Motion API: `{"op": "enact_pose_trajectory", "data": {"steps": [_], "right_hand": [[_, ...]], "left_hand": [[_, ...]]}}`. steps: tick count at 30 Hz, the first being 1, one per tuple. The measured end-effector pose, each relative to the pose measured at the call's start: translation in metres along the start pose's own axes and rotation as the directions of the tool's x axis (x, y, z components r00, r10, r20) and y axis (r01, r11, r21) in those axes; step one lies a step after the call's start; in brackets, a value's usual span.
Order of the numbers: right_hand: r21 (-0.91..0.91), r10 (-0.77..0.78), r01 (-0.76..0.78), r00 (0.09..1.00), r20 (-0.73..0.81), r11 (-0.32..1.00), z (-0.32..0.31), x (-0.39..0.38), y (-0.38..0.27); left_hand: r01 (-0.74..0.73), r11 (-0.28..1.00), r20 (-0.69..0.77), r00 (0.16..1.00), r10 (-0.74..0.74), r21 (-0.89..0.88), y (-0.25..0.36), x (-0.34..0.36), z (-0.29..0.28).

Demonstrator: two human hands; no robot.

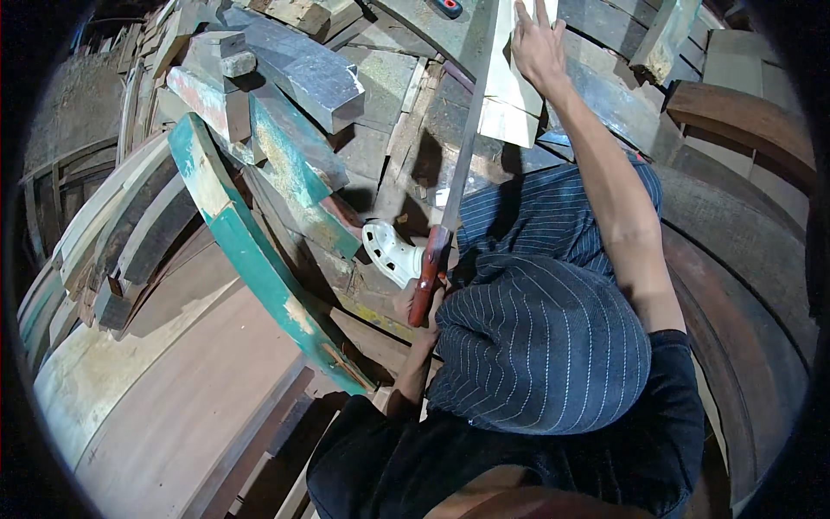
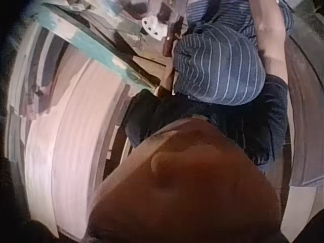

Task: Using a hand saw to cut a small wooden board in a woodworking shop.

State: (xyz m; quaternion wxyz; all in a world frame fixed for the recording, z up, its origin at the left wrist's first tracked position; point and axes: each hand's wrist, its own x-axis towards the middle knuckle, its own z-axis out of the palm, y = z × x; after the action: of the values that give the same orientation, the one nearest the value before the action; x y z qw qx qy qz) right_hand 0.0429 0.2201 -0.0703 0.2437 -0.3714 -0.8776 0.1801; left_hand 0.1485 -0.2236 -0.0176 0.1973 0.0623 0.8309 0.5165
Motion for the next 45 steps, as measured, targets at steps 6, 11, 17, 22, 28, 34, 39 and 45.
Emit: {"op": "enact_pose_trajectory", "data": {"steps": [6, 11, 17, 22, 28, 34, 39, 45], "right_hand": [[-0.031, -0.032, 0.031, 0.999, -0.030, 0.999, -0.001, 0.000, -0.003], [-0.047, -0.041, 0.041, 0.999, -0.007, 0.998, -0.001, 0.001, -0.001], [-0.042, 0.017, -0.018, 1.000, -0.026, 0.999, -0.003, 0.001, -0.005], [-0.085, -0.033, 0.033, 0.999, 0.000, 0.996, -0.008, 0.002, -0.010], [-0.042, 0.003, -0.003, 1.000, 0.010, 0.999, -0.017, -0.002, -0.017], [-0.061, 0.023, -0.023, 1.000, 0.007, 0.998, -0.016, -0.001, -0.016], [-0.070, 0.019, -0.019, 1.000, 0.001, 0.997, -0.012, 0.004, -0.010], [-0.059, 0.128, -0.124, 0.989, 0.078, 0.991, -0.015, 0.002, -0.014]], "left_hand": [[-0.077, 0.996, 0.054, 0.996, 0.074, 0.051, 0.009, 0.015, 0.030], [-0.194, 0.978, 0.092, 0.978, 0.188, 0.071, 0.020, 0.045, 0.059], [-0.299, 0.949, 0.119, 0.950, 0.287, 0.099, 0.033, 0.071, 0.068], [-0.331, 0.940, 0.106, 0.941, 0.322, 0.086, 0.035, 0.079, 0.069], [-0.110, 0.992, 0.116, 0.988, 0.102, 0.064, 0.015, 0.027, 0.048], [-0.098, 0.988, 0.153, 0.985, 0.079, 0.119, 0.025, 0.035, 0.054], [-0.175, 0.952, 0.185, 0.974, 0.130, 0.252, 0.051, 0.094, 0.083], [-0.380, 0.923, 0.128, 0.920, 0.371, 0.055, 0.037, 0.104, 0.087]]}}
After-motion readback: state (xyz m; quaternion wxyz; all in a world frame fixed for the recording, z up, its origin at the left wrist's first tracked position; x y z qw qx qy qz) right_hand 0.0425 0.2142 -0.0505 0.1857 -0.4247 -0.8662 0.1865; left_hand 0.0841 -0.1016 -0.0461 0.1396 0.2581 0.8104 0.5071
